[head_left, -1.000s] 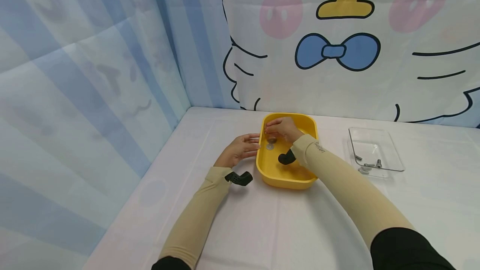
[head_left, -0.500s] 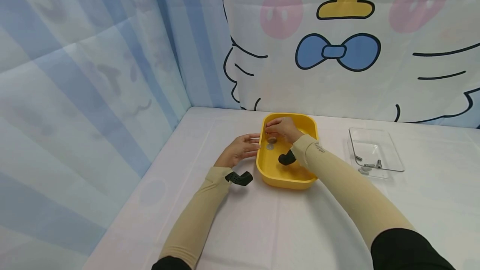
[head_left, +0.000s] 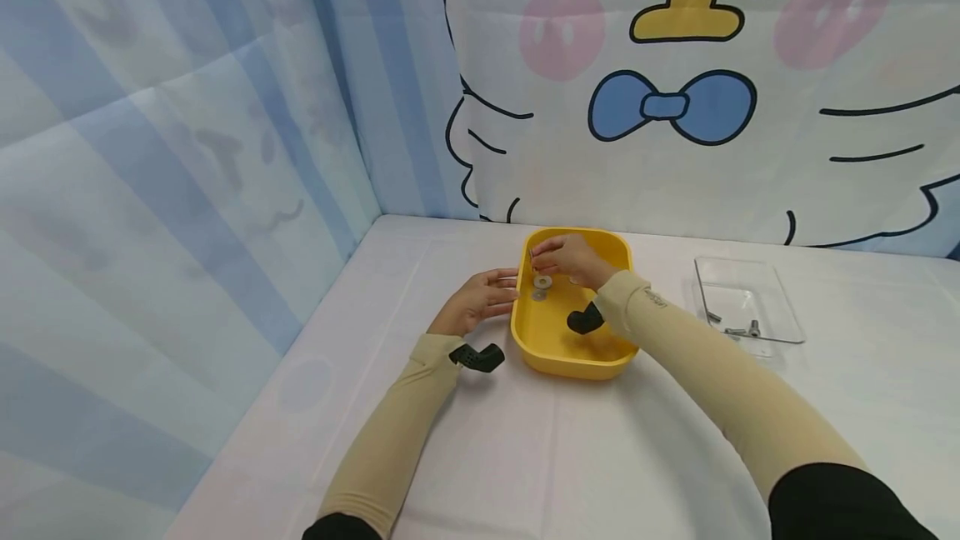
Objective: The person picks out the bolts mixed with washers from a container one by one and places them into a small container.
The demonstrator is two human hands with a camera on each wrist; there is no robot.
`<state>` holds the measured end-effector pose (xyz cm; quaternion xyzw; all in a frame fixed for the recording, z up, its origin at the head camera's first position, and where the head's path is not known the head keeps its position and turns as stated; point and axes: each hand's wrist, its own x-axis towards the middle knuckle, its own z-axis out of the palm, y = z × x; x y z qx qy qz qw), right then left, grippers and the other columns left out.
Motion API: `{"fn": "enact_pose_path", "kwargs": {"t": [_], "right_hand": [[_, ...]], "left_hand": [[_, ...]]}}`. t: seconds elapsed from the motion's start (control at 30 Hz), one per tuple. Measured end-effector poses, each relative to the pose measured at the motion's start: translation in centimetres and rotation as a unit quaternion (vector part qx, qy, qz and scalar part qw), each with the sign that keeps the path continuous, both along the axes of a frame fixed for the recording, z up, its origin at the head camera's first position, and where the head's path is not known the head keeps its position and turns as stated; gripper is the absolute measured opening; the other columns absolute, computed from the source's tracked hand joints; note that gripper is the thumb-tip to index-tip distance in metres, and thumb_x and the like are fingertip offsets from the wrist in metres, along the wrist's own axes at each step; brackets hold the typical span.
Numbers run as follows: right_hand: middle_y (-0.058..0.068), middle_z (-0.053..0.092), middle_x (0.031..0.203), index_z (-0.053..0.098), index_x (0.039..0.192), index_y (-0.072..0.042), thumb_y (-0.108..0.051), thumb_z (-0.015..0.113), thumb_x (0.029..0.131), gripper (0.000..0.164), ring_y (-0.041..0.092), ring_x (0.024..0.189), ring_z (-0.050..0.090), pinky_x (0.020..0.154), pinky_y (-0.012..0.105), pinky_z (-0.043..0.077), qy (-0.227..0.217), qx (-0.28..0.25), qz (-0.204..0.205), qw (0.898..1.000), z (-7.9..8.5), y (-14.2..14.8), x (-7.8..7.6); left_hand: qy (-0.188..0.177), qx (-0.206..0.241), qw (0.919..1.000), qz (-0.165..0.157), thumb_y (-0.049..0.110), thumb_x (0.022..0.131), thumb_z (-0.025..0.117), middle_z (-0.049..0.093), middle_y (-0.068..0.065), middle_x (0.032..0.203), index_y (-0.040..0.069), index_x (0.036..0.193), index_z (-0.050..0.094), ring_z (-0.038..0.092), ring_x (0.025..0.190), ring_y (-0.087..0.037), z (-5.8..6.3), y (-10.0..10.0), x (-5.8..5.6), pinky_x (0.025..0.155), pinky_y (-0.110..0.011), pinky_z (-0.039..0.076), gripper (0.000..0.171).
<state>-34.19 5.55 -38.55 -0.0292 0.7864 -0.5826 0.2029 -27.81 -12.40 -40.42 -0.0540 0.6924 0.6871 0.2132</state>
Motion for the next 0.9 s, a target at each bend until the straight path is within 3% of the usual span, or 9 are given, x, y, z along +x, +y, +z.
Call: {"fn": "enact_pose_path", "kwargs": {"t": [0.13, 0.4, 0.7, 0.9], "right_hand": [[0.018, 0.061, 0.116, 0.057, 0.118, 0.006, -0.008, 0.061, 0.090, 0.031, 0.034, 0.110, 0.061, 0.099, 0.042, 0.050, 0.010, 0.010, 0.023, 1.000, 0.2, 0.5, 0.2], [0.018, 0.061, 0.116, 0.055, 0.120, 0.006, -0.008, 0.061, 0.090, 0.034, 0.037, 0.115, 0.057, 0.103, 0.044, 0.046, 0.012, 0.014, 0.050, 0.999, 1.3, 1.2, 1.0], [0.014, 0.061, 0.112, 0.056, 0.118, 0.007, -0.008, 0.063, 0.089, 0.033, 0.023, 0.099, 0.063, 0.104, 0.047, 0.045, 0.027, 0.017, 0.066, 0.997, 3.0, 2.0, 2.2], [0.018, 0.061, 0.117, 0.055, 0.121, 0.006, -0.011, 0.064, 0.089, 0.037, 0.017, 0.093, 0.066, 0.104, 0.047, 0.044, 0.039, 0.025, 0.068, 0.997, 3.9, 3.1, 2.6]], "left_hand": [[-0.002, -0.001, 1.0000, 0.003, 0.003, 0.090, 0.059, 0.047, -0.012, 0.142, 0.008, 0.139, 0.045, 0.052, 0.125, -0.028, 0.1, 0.0, 0.0, 0.104, -0.038, 0.046, 0.051], [-0.007, -0.003, 1.0000, 0.006, 0.003, 0.089, 0.060, 0.048, -0.011, 0.141, 0.009, 0.138, 0.045, 0.053, 0.123, -0.028, 0.1, 0.0, 0.1, 0.104, -0.038, 0.046, 0.052], [-0.009, -0.004, 0.9999, 0.009, 0.003, 0.090, 0.058, 0.049, -0.011, 0.140, 0.010, 0.138, 0.046, 0.054, 0.123, -0.027, 0.1, 0.1, 0.0, 0.103, -0.037, 0.047, 0.050], [-0.012, -0.003, 0.9998, 0.015, 0.003, 0.090, 0.058, 0.050, -0.010, 0.139, 0.011, 0.138, 0.047, 0.055, 0.121, -0.027, 0.0, 0.2, 0.0, 0.102, -0.037, 0.048, 0.049]]}}
